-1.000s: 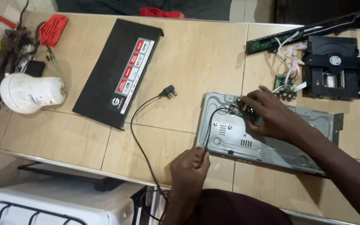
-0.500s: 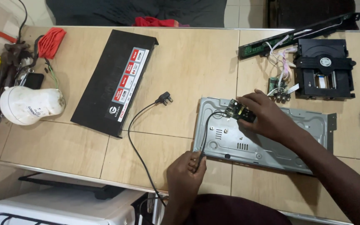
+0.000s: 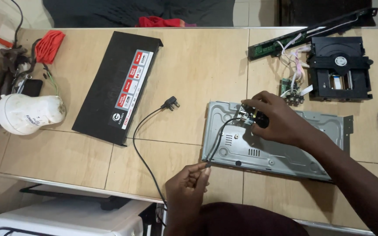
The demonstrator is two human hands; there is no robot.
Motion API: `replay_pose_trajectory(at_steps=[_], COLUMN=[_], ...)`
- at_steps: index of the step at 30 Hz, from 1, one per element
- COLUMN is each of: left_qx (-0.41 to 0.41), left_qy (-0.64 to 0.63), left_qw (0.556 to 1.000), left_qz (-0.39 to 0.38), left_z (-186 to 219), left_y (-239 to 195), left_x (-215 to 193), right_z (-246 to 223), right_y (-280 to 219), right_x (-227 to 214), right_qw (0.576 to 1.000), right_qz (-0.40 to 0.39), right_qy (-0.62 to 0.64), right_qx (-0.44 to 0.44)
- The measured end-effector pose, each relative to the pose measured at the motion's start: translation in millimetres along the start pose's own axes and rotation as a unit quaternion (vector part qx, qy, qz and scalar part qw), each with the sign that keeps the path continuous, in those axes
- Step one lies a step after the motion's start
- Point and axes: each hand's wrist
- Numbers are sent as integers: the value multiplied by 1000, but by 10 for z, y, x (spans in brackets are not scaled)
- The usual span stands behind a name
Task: The person repairs a disassembled DVD player on a wooden table. They connect a power cable to the circuit board, adjust internal components, and use a screwdriver to tighten screws on the board.
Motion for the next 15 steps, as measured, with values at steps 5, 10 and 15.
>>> replay_pose_trajectory(at_steps=[5,10,15], left_qx=[-174,-188,-180], left_qy=[-123,-121,-28], left_qw=[976,973,983], left_qz=[-42,-59,-18], left_z=[-36,0,45], left_y=[57,56,-22], left_x=[-69,-50,89], right_z=[-14,22,93], right_y=[31,39,-5], right_x=[14,20,54], right_qw=[998,999,999], right_qz=[-55,-46,-8], right_qy=[0,9,9], right_qx=[36,19,-36])
Point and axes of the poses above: each hand's wrist, its own y-axis towards the middle knuckle, its own x-axis out of the palm, z = x × y, and after that the axes turned 2 degrees about z, right-handed
